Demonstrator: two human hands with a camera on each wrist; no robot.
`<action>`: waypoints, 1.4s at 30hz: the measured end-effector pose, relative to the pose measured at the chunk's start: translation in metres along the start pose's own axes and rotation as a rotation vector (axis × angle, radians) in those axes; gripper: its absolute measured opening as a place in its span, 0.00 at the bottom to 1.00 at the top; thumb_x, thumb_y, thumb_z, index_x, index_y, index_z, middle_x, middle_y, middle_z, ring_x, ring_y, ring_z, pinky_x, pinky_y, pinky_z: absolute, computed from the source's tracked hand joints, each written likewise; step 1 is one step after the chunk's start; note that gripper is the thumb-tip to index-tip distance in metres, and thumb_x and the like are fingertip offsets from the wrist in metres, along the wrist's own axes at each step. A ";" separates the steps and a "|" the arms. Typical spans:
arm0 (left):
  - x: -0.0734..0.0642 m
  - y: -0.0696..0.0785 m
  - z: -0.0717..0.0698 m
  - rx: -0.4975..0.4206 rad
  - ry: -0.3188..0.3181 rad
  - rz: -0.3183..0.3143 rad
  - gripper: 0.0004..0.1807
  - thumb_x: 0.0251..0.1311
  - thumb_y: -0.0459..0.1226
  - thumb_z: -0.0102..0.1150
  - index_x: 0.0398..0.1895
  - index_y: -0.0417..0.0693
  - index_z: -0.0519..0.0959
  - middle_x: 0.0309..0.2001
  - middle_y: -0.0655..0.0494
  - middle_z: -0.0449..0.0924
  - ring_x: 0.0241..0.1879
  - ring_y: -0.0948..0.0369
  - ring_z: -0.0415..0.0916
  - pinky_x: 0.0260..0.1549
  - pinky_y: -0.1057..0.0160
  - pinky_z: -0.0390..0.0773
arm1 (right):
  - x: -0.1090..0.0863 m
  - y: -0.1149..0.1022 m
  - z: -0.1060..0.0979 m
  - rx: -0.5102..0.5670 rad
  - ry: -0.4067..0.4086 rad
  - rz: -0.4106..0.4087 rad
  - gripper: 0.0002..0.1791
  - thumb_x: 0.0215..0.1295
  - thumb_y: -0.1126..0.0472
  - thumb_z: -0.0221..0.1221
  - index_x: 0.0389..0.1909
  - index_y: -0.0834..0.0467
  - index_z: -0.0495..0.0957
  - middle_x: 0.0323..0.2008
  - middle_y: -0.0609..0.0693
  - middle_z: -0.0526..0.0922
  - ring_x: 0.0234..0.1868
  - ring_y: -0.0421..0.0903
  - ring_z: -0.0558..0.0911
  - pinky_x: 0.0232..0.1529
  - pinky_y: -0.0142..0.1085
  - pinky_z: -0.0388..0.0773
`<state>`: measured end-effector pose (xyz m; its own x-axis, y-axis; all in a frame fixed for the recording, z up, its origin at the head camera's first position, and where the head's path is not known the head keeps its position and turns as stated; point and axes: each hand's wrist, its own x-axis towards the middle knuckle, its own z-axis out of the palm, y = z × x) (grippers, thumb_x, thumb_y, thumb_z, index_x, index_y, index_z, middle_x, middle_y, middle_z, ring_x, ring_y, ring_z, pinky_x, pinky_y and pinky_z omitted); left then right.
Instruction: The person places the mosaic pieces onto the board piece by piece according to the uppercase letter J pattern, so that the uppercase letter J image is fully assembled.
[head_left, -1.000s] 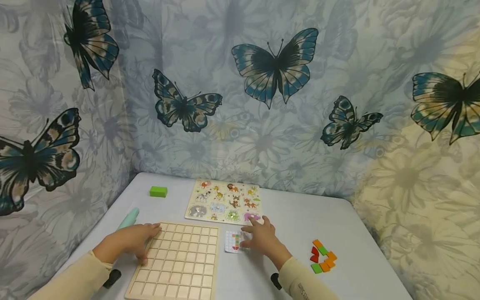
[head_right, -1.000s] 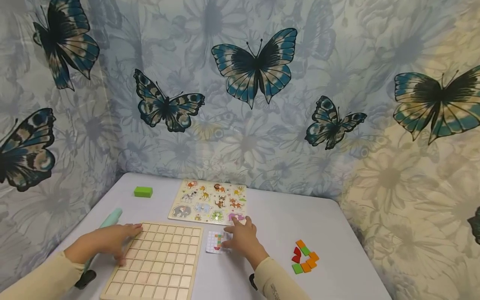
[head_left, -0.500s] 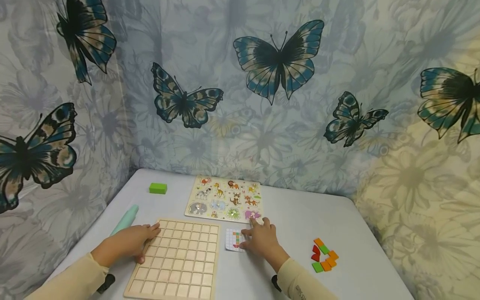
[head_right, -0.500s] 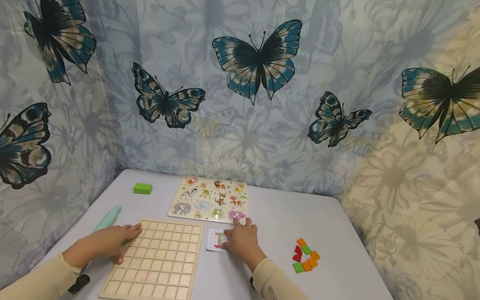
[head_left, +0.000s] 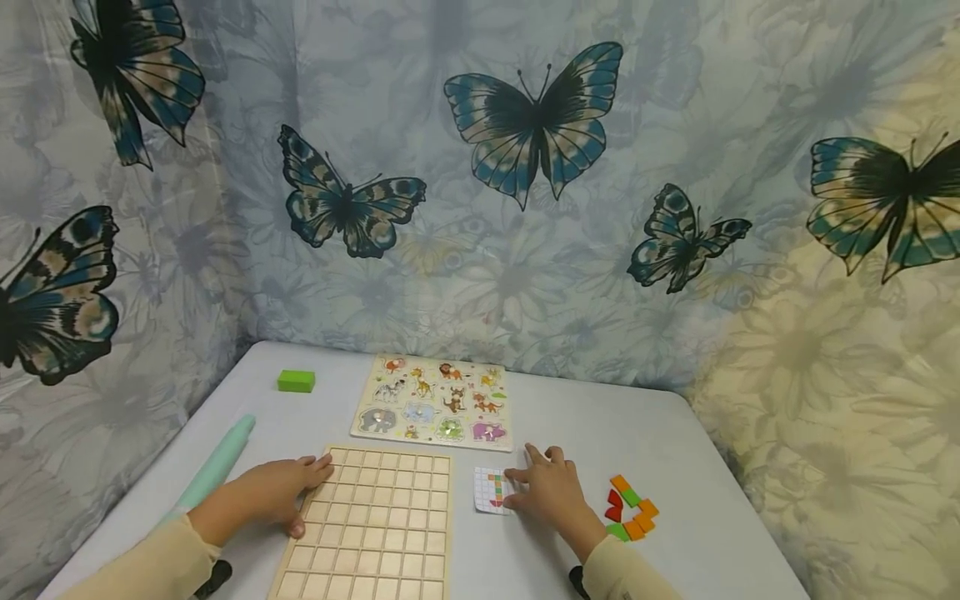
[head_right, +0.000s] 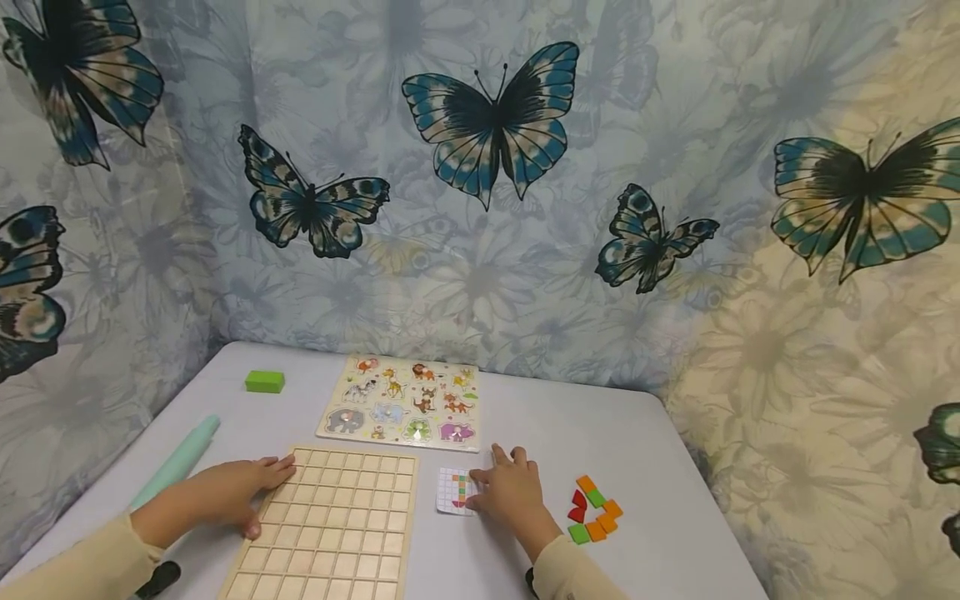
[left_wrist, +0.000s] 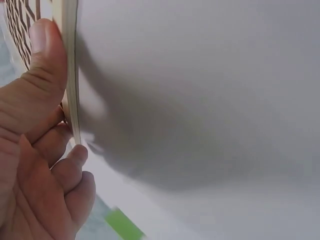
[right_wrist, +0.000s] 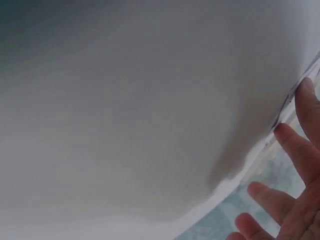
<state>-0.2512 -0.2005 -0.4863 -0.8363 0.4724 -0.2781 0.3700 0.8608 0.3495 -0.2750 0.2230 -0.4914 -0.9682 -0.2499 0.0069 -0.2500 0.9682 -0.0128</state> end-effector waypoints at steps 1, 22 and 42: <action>0.002 0.005 0.002 0.003 -0.006 0.000 0.56 0.32 0.49 0.75 0.71 0.41 0.65 0.72 0.42 0.58 0.68 0.39 0.58 0.60 0.38 0.63 | -0.003 0.004 0.001 0.006 -0.005 0.008 0.26 0.47 0.37 0.71 0.50 0.39 0.86 0.65 0.58 0.72 0.58 0.62 0.67 0.53 0.56 0.66; 0.062 0.088 0.023 0.215 0.082 0.190 0.54 0.39 0.63 0.68 0.69 0.42 0.69 0.71 0.47 0.63 0.67 0.49 0.64 0.58 0.49 0.70 | -0.036 0.102 -0.009 0.103 -0.013 0.068 0.27 0.46 0.37 0.72 0.51 0.38 0.85 0.70 0.59 0.64 0.66 0.67 0.59 0.57 0.65 0.50; 0.056 0.075 0.031 0.029 0.081 0.207 0.57 0.44 0.65 0.67 0.74 0.44 0.62 0.74 0.50 0.56 0.67 0.48 0.63 0.60 0.46 0.68 | -0.056 0.166 -0.025 0.414 0.008 0.251 0.27 0.58 0.46 0.68 0.57 0.53 0.81 0.59 0.63 0.76 0.59 0.70 0.71 0.50 0.66 0.65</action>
<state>-0.2573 -0.1036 -0.5034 -0.7709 0.6235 -0.1298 0.5473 0.7528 0.3658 -0.2619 0.3984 -0.4687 -0.9992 -0.0081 -0.0400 0.0091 0.9111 -0.4121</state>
